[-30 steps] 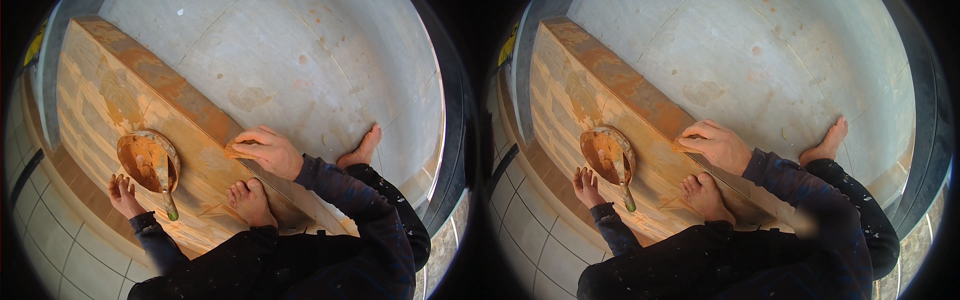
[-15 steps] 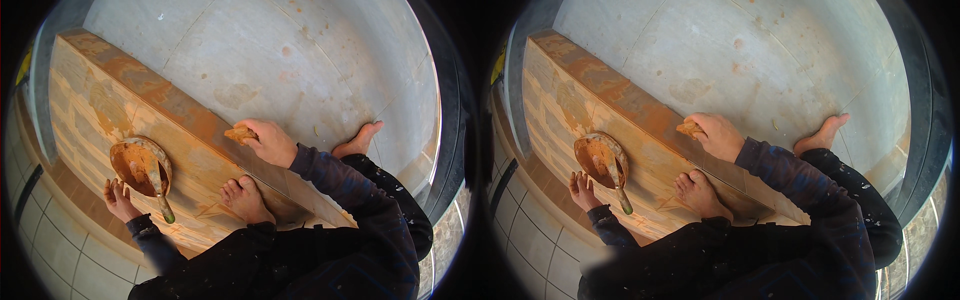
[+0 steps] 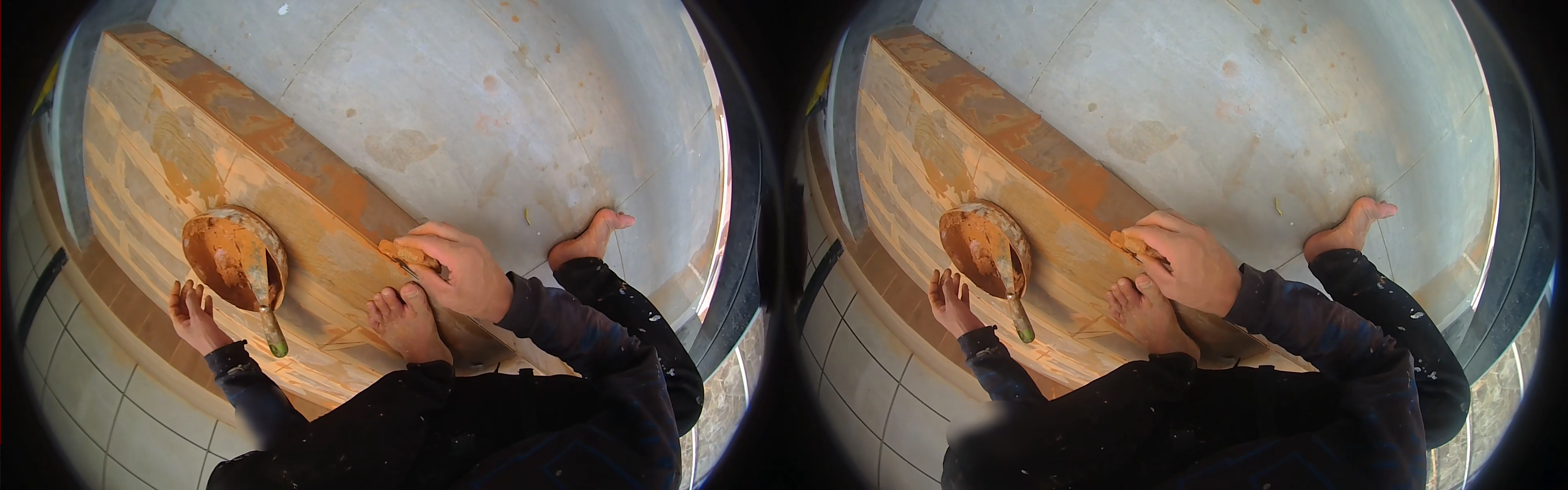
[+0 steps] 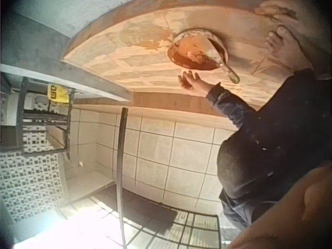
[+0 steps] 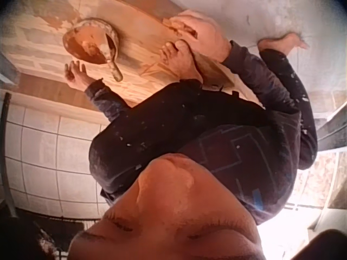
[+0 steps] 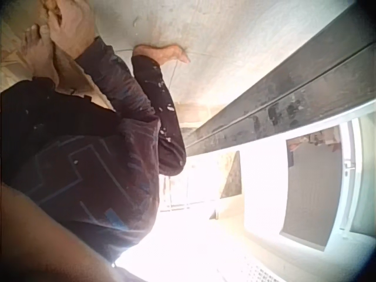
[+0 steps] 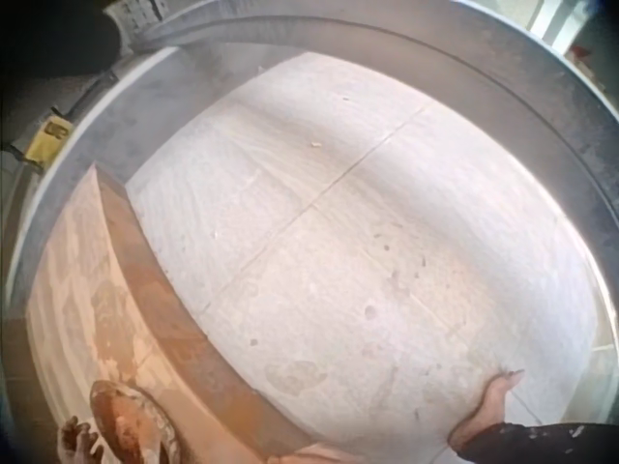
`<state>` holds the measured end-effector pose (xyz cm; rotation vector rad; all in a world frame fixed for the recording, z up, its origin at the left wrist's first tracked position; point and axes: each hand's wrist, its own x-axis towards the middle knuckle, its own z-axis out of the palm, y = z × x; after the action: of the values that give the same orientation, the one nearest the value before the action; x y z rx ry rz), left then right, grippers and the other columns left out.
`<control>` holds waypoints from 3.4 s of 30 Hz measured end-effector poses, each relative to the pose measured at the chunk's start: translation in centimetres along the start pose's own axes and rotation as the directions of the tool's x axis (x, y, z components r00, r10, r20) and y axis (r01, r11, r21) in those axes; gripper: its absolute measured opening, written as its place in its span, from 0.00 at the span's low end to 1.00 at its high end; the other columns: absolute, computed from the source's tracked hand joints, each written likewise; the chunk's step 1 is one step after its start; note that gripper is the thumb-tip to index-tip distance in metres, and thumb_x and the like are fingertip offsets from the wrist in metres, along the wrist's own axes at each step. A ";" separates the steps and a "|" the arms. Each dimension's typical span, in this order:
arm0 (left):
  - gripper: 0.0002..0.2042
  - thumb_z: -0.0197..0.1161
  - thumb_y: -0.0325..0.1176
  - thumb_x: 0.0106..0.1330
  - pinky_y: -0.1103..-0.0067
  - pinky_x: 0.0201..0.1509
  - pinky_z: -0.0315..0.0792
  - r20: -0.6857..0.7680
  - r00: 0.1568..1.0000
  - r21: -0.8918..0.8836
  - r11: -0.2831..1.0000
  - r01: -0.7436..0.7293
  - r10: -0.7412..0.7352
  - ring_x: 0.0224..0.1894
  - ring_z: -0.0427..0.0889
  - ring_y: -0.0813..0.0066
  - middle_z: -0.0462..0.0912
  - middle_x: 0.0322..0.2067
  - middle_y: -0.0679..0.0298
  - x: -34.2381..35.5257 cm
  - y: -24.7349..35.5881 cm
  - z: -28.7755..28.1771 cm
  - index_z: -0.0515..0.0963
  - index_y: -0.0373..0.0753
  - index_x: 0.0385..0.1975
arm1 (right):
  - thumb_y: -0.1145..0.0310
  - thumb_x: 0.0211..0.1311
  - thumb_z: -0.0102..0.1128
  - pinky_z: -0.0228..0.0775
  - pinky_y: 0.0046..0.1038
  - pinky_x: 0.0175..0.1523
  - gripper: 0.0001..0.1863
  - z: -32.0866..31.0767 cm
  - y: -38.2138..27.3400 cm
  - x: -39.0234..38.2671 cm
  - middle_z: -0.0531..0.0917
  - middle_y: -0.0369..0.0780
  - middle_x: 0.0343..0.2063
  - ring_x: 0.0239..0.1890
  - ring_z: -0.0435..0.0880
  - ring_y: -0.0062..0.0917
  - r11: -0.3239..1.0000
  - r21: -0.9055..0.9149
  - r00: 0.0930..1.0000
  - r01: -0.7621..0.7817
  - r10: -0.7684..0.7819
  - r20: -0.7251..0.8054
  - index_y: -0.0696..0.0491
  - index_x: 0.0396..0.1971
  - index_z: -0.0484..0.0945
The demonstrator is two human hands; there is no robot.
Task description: The person applies grout to the edges of a tiled ledge using a small piece of tile as a spreader. They alternate between picking up grout from a bowl with a putty knife and using the tile piece to press it into the joints.
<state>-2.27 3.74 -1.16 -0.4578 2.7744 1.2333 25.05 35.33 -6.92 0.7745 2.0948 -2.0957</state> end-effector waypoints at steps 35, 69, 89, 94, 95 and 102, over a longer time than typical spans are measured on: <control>0.17 0.60 0.30 0.72 0.75 0.54 0.75 -0.073 0.997 -0.106 0.994 0.006 -0.014 0.52 0.81 0.72 0.81 0.53 0.62 -2.5 -0.5 -3.4 0.72 0.40 0.60 | 0.69 0.55 0.58 0.67 0.24 0.50 0.04 4.0 -5.7 13.0 0.74 0.34 0.32 0.44 0.74 0.25 0.171 -0.591 0.540 0.788 -0.652 0.532 0.51 0.30 0.75; 0.17 0.60 0.31 0.71 0.73 0.58 0.74 0.011 0.999 -0.115 0.993 -0.030 0.032 0.56 0.80 0.68 0.81 0.55 0.58 0.1 0.8 0.8 0.72 0.39 0.59 | 0.83 0.51 0.60 0.70 0.31 0.54 0.23 0.0 1.3 1.5 0.82 0.37 0.49 0.50 0.78 0.34 0.902 -0.242 0.929 0.357 -0.369 -0.003 0.53 0.49 0.82; 0.19 0.60 0.32 0.71 0.72 0.60 0.75 0.029 0.994 -0.094 0.991 -0.098 0.101 0.57 0.81 0.63 0.80 0.56 0.55 1.0 1.5 1.0 0.72 0.38 0.60 | 0.86 0.56 0.60 0.75 0.31 0.61 0.21 1.9 10.7 -8.4 0.83 0.45 0.53 0.58 0.82 0.37 0.979 0.106 0.983 0.175 -0.167 -0.078 0.56 0.50 0.82; 0.19 0.59 0.29 0.71 0.71 0.59 0.76 0.026 0.996 -0.083 0.993 -0.088 0.091 0.55 0.82 0.63 0.80 0.55 0.55 1.7 1.3 0.1 0.71 0.36 0.60 | 0.81 0.59 0.61 0.76 0.31 0.56 0.20 -1.2 10.3 -8.7 0.83 0.44 0.51 0.53 0.83 0.35 0.999 0.042 0.987 0.025 -0.032 0.155 0.55 0.53 0.81; 0.18 0.59 0.29 0.71 0.72 0.58 0.76 0.045 0.994 -0.097 0.991 -0.097 0.102 0.55 0.82 0.63 0.80 0.55 0.55 1.3 1.4 0.8 0.71 0.36 0.60 | 0.80 0.59 0.59 0.76 0.31 0.53 0.19 -0.7 9.6 -7.2 0.83 0.44 0.49 0.50 0.84 0.36 0.994 0.104 0.999 -0.043 0.040 0.033 0.56 0.52 0.81; 0.19 0.60 0.28 0.70 0.74 0.56 0.78 0.047 0.993 -0.077 0.991 -0.109 0.113 0.54 0.82 0.65 0.80 0.53 0.55 -0.1 2.8 2.1 0.72 0.36 0.60 | 0.76 0.61 0.56 0.71 0.36 0.49 0.17 2.6 6.6 -3.5 0.78 0.46 0.40 0.42 0.78 0.42 0.978 -0.191 0.994 -0.089 0.075 -0.080 0.60 0.51 0.79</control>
<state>-3.15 7.06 -0.61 -0.2760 2.7526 1.3546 29.95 31.45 -11.76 0.9041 2.2210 -1.8142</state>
